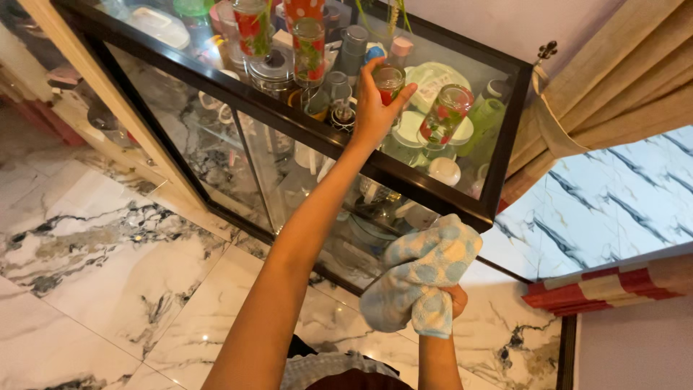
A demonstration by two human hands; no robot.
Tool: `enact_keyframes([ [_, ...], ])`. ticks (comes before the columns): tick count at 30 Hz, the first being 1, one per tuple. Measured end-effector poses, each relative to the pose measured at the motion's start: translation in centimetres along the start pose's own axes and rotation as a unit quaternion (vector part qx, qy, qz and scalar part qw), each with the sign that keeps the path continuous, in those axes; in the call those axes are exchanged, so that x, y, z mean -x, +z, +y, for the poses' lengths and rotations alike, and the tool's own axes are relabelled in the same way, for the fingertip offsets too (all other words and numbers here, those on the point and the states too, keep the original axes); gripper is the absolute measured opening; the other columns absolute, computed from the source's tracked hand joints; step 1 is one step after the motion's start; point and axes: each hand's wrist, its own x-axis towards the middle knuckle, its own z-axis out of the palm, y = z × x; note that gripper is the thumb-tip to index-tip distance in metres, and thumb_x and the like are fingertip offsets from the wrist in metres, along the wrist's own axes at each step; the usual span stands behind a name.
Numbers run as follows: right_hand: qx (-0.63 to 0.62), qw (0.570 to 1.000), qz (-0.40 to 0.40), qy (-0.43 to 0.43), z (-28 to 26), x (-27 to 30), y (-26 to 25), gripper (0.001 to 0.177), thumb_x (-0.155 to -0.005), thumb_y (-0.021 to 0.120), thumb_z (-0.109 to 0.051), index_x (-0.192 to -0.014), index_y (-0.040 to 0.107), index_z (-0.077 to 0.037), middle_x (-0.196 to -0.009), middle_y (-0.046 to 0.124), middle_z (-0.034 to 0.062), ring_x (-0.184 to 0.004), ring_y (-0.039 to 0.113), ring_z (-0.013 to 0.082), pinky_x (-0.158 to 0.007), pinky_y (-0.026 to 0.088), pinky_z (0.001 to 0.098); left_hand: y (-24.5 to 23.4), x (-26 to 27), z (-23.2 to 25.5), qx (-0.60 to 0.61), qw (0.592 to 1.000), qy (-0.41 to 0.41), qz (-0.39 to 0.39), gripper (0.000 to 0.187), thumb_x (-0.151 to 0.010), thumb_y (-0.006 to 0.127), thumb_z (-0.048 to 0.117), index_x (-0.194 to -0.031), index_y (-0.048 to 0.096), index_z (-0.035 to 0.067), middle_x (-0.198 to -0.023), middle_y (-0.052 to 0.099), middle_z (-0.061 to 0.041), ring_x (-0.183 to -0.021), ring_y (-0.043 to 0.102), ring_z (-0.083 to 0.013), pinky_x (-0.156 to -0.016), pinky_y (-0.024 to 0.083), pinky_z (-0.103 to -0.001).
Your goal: The person wipes several decorated drinking glasses with a cloth and places them onto shelves within a glass display cabinet.
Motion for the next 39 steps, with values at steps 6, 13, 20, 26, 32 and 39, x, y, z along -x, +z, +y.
enact_keyframes([
  [6, 0.002, 1.000, 0.013, -0.016, -0.8, 0.2, -0.8, 0.061, -0.089, 0.052, -0.002, -0.149, 0.047, 0.002, -0.135, 0.061, 0.0212, -0.122, 0.061, 0.0351, -0.106, 0.049, 0.0469, 0.9, 0.0, -0.9, -0.031, 0.996, 0.065, -0.047, 0.085, -0.088, 0.083, 0.045, -0.145, 0.038, 0.001, -0.142, 0.050, -0.022, -0.131, 0.055, -0.0352, -0.109, 0.048, -0.043],
  [13, 0.001, 0.999, 0.018, -0.031, -0.7, 0.7, -0.5, 0.062, -0.088, 0.052, -0.005, -0.149, 0.047, 0.004, -0.134, 0.061, 0.0230, -0.121, 0.062, 0.0373, -0.106, 0.049, 0.0495, 1.6, 0.4, -0.6, -0.027, 0.996, 0.060, -0.061, 0.083, -0.085, 0.087, 0.047, -0.142, 0.043, 0.006, -0.136, 0.059, -0.018, -0.126, 0.062, -0.0325, -0.108, 0.051, -0.042],
  [20, -0.003, 0.999, 0.010, -0.037, -0.3, 0.4, -0.1, 0.062, -0.087, 0.052, -0.007, -0.148, 0.047, 0.005, -0.134, 0.061, 0.0248, -0.120, 0.063, 0.0395, -0.106, 0.050, 0.0520, 1.1, 0.2, 0.1, -0.005, 0.996, 0.057, -0.064, 0.112, -0.071, 0.089, 0.059, -0.149, 0.031, 0.003, -0.137, 0.053, -0.019, -0.126, 0.057, -0.0351, -0.107, 0.046, -0.047],
  [26, 0.004, 0.998, 0.053, -0.035, 0.3, -0.7, 0.9, 0.061, -0.086, 0.052, -0.011, -0.144, 0.048, 0.006, -0.131, 0.063, 0.0243, -0.118, 0.064, 0.0401, -0.104, 0.051, 0.0523, -2.5, -0.8, -2.9, -0.101, 0.984, 0.074, 0.126, 0.096, -0.084, 0.086, 0.052, -0.148, 0.034, 0.003, -0.147, 0.038, -0.018, -0.145, 0.037, -0.0363, -0.125, 0.031, -0.052],
  [32, -0.027, 0.999, 0.015, -0.029, 3.3, -2.1, 2.4, 0.056, -0.091, 0.050, -0.008, -0.145, 0.048, 0.007, -0.133, 0.062, 0.0252, -0.120, 0.062, 0.0401, -0.106, 0.050, 0.0519, -8.4, -5.9, -8.4, -0.292, 0.939, -0.004, 0.183, 0.108, -0.073, 0.092, 0.049, -0.144, 0.030, -0.006, -0.147, 0.034, -0.024, -0.140, 0.029, -0.0456, -0.122, 0.019, -0.062],
  [39, -0.009, 0.997, 0.032, -0.067, 5.5, -3.6, 5.1, 0.064, -0.086, 0.049, -0.007, -0.148, 0.046, 0.007, -0.136, 0.060, 0.0250, -0.124, 0.061, 0.0401, -0.107, 0.049, 0.0523, -10.1, -8.7, -10.1, -0.278, 0.954, -0.083, 0.069, 0.113, -0.064, 0.096, 0.050, -0.140, 0.033, -0.006, -0.134, 0.052, -0.028, -0.129, 0.049, -0.0444, -0.117, 0.014, -0.062],
])
